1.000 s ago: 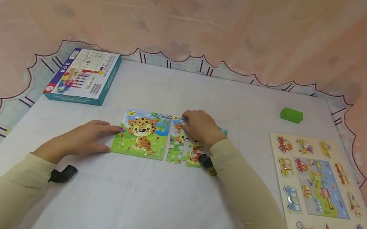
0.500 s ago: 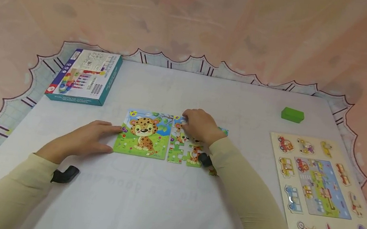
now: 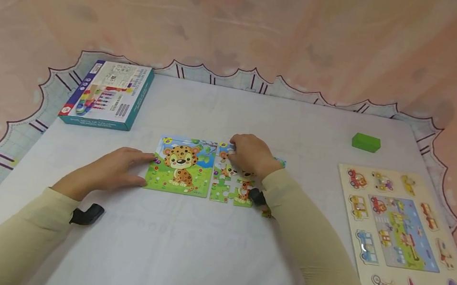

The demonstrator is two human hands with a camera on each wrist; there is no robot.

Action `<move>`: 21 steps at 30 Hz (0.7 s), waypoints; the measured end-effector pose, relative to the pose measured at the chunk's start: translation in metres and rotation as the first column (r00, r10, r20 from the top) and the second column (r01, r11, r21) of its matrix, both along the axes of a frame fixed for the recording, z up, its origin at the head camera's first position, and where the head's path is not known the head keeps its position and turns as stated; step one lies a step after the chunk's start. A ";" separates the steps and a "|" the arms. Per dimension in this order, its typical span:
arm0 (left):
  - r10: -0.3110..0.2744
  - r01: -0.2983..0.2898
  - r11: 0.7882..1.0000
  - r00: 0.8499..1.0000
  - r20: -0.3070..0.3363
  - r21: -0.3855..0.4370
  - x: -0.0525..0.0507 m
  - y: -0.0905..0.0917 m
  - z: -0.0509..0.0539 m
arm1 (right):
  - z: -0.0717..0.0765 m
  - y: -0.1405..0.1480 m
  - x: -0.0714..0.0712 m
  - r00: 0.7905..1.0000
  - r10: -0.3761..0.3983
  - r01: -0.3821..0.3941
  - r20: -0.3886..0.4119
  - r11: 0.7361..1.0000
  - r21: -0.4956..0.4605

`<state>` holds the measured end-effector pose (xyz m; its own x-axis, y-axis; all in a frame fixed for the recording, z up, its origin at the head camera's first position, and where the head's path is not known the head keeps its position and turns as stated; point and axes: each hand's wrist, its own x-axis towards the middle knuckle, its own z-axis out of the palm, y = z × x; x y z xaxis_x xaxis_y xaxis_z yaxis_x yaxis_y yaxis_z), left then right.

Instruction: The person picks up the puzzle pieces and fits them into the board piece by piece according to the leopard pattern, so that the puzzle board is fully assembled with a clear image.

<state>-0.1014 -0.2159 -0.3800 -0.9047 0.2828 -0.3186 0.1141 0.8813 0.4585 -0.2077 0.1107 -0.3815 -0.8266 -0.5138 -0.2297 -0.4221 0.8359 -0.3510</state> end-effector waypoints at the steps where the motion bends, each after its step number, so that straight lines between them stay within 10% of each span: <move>1: 0.004 -0.004 1.000 1.000 0.002 -0.003 0.000 0.000 0.000 | 0.000 0.000 0.000 1.000 -0.002 0.002 0.001 1.000 0.002; 21: -0.008 0.009 0.998 1.000 0.020 -0.059 -0.003 0.000 -0.001 | 0.018 -0.028 0.001 0.997 0.070 -0.070 -0.035 0.997 -0.020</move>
<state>-0.1040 -0.2155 -0.3807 -0.8957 0.2705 -0.3530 0.1128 0.9060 0.4080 -0.2069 0.0827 -0.3632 -0.7955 -0.5751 -0.1908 -0.4913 0.7965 -0.3524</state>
